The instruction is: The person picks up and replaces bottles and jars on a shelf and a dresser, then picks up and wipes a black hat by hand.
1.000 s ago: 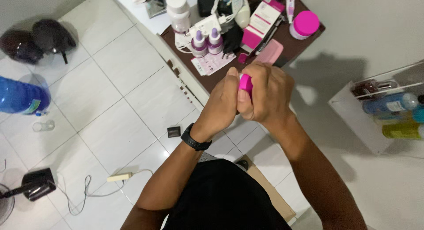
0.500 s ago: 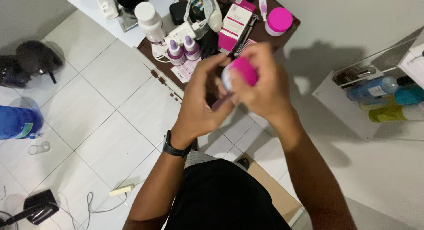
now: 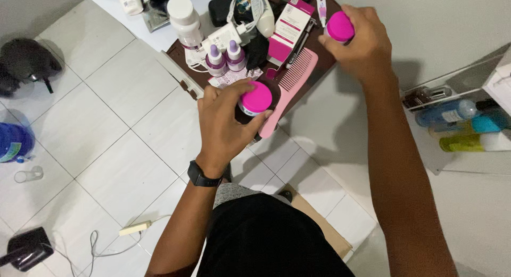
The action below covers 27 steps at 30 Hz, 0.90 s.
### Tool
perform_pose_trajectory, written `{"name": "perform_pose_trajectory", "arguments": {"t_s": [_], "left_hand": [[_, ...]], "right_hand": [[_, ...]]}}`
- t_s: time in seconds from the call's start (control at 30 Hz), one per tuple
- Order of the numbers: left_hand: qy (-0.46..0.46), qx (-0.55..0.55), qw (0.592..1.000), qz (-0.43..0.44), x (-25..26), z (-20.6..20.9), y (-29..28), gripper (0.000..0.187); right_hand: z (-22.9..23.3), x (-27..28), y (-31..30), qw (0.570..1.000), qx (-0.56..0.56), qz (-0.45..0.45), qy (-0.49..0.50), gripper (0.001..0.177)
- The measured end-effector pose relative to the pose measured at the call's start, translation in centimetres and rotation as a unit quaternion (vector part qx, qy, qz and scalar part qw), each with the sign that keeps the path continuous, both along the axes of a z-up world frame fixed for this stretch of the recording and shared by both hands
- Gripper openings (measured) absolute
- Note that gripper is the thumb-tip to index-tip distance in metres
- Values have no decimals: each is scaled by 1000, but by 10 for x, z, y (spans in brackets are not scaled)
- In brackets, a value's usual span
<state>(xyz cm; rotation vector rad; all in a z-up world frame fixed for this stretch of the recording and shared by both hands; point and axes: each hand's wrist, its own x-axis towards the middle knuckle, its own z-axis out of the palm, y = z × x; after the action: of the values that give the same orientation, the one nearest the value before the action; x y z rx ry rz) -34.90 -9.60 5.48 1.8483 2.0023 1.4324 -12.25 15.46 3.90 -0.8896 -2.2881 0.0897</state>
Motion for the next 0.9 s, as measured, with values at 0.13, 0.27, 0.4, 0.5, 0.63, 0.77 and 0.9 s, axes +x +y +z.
{"name": "perform_pose_trajectory", "arguments": {"t_s": [0.13, 0.27, 0.4, 0.5, 0.63, 0.77, 0.9], "left_hand": [[-5, 19, 1000, -18, -2, -9, 4, 53], [17, 23, 1000, -4, -2, -9, 7, 51], [32, 27, 999, -7, 0, -3, 7, 53], [23, 4, 1000, 3, 3, 6, 8, 57], [57, 47, 997, 38, 17, 16, -1, 54], [-96, 71, 992, -42, 46, 19, -12, 33], [-265, -25, 956, -126, 74, 18, -7, 38]], "right_hand": [[0, 0, -3, 998, 63, 12, 9, 48], [23, -2, -34, 916, -277, 89, 277, 48], [39, 6, -70, 923, -318, 58, 208, 44], [34, 14, -81, 831, -448, 126, 306, 39], [9, 12, -93, 766, -507, 115, 378, 26], [9, 7, -129, 908, -305, 146, 248, 21], [17, -6, -151, 948, -134, 218, 191, 32]]}}
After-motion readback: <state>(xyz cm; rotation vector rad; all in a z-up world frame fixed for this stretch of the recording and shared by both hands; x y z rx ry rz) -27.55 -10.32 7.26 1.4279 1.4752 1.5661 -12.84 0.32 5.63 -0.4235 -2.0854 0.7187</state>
